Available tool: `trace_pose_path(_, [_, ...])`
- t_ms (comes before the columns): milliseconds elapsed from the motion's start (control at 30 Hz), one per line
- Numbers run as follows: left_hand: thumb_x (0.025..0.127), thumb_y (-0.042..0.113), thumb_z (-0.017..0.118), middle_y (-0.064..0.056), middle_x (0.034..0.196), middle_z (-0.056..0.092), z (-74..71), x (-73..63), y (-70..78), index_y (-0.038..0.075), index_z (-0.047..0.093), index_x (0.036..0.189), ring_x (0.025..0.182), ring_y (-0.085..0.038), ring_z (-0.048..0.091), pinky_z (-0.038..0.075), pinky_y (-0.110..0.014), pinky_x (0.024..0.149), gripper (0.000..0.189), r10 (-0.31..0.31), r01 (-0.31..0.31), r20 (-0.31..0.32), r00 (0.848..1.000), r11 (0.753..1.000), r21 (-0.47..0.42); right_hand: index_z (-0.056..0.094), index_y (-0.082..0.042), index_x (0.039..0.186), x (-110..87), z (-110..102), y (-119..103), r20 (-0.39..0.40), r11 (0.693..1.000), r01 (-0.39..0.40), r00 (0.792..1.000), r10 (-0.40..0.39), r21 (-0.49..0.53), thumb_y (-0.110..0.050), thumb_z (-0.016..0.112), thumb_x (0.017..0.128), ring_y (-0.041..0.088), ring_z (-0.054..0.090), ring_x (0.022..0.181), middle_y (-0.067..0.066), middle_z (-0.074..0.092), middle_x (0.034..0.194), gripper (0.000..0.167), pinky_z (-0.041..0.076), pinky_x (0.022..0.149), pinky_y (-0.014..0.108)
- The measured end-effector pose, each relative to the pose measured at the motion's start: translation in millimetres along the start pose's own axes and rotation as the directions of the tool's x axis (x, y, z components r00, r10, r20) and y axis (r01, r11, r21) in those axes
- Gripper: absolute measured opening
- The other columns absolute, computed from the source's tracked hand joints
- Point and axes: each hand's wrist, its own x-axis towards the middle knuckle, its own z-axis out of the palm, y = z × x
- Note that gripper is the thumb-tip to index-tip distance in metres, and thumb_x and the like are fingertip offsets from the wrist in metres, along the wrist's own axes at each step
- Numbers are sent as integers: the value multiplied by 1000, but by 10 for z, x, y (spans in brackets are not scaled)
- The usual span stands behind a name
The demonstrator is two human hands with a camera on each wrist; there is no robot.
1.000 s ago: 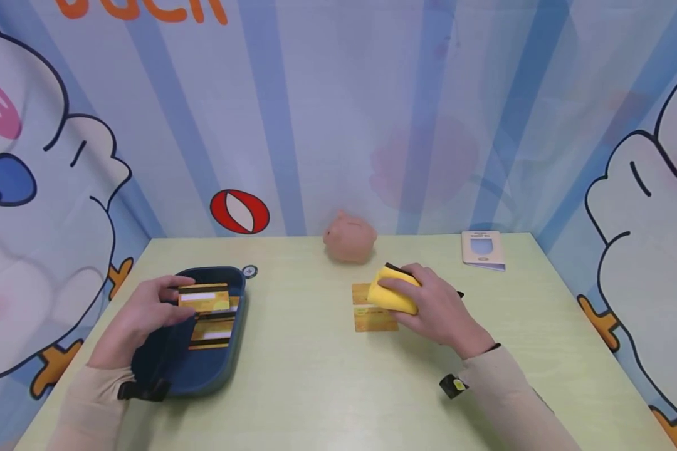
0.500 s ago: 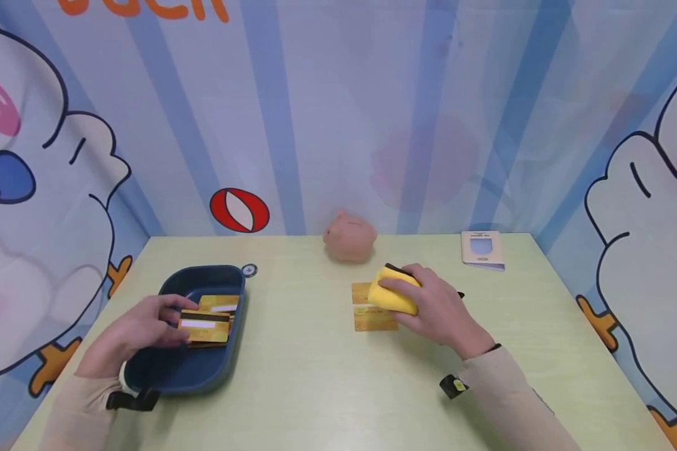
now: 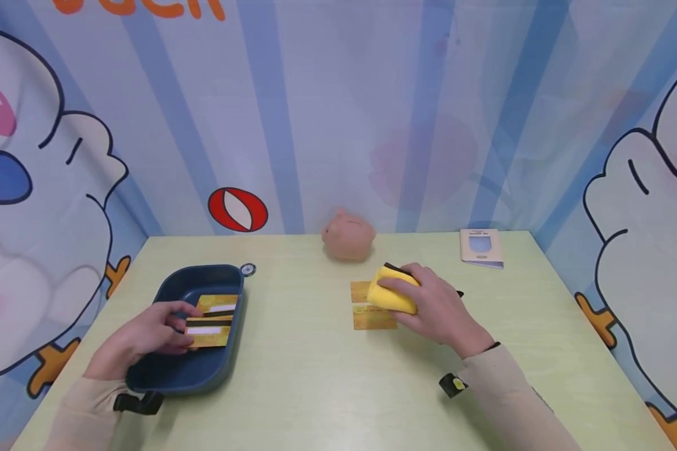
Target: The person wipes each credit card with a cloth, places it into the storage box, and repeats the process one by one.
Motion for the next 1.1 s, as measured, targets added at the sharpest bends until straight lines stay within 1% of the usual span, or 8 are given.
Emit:
trace_pose_path(100, [91, -12, 71, -19, 98, 55, 21, 4, 29, -8, 51, 140, 83, -25, 73, 66, -40, 75, 53, -2, 3, -6, 1000, 1000, 24, 70, -27, 133, 2, -4, 5, -3, 1000, 2, 1000, -2, 0, -21, 88, 83, 26, 61, 104, 11, 60, 128, 54, 59, 74, 43])
trace_pose_path(233, [94, -4, 72, -22, 106, 57, 48, -3, 102, -7, 49, 143, 86, -23, 71, 66, -41, 77, 54, -16, 18, -21, 1000, 996, 83, 70, -27, 134, 0, -14, 7, -1, 1000, -1, 1000, 1, 1, -21, 89, 83, 26, 61, 106, 11, 60, 129, 54, 59, 75, 44])
trace_pose_path(400, [98, 4, 69, -27, 117, 62, 75, -29, 200, -8, 46, 146, 88, -24, 68, 65, -39, 75, 55, -41, 50, -54, 998, 983, 178, 70, -25, 134, -3, -34, -8, 6, 1000, -10, 1000, 10, 3, -21, 89, 83, 27, 61, 107, 11, 60, 129, 55, 59, 76, 44])
trace_pose_path(500, [99, 8, 68, -27, 118, 65, 71, -27, 225, -8, 47, 145, 87, -24, 68, 65, -39, 73, 52, -55, 69, -71, 996, 974, 216, 70, -25, 134, -7, -40, -12, 4, 1000, -13, 1000, 13, 3, -21, 90, 83, 27, 61, 106, 11, 60, 129, 55, 59, 76, 44])
trace_pose_path(633, [101, 10, 67, -26, 115, 67, 55, -22, 229, -8, 48, 144, 85, -25, 69, 65, -40, 72, 50, -55, 73, -83, 995, 969, 236, 70, -25, 133, -9, -47, -4, 3, 1000, -12, 1000, 12, 3, -21, 89, 83, 27, 61, 106, 11, 60, 129, 54, 59, 77, 44])
trace_pose_path(800, [101, 12, 65, -23, 111, 68, 42, -32, 225, -8, 49, 145, 86, -26, 70, 65, -40, 72, 51, -48, 70, -91, 995, 965, 253, 70, -25, 133, -9, -52, 5, 6, 1000, -12, 1000, 12, 5, -21, 89, 84, 28, 61, 107, 12, 60, 130, 53, 60, 78, 46])
trace_pose_path(1000, [103, 14, 64, -26, 119, 65, 36, -40, 222, -8, 48, 146, 94, -30, 70, 64, -42, 75, 51, -66, 82, -74, 995, 969, 231, 70, -26, 133, -13, -56, 13, -6, 1000, -8, 1000, 8, 2, -21, 89, 84, 27, 61, 104, 12, 59, 128, 53, 59, 75, 45])
trace_pose_path(1100, [104, 14, 63, -27, 122, 64, 34, -44, 228, -9, 46, 146, 98, -31, 70, 64, -43, 76, 51, -59, 73, -67, 996, 973, 218, 70, -25, 133, -9, -59, 14, -10, 1000, -6, 1000, 6, 1, -21, 89, 84, 27, 61, 104, 12, 59, 128, 53, 59, 75, 44])
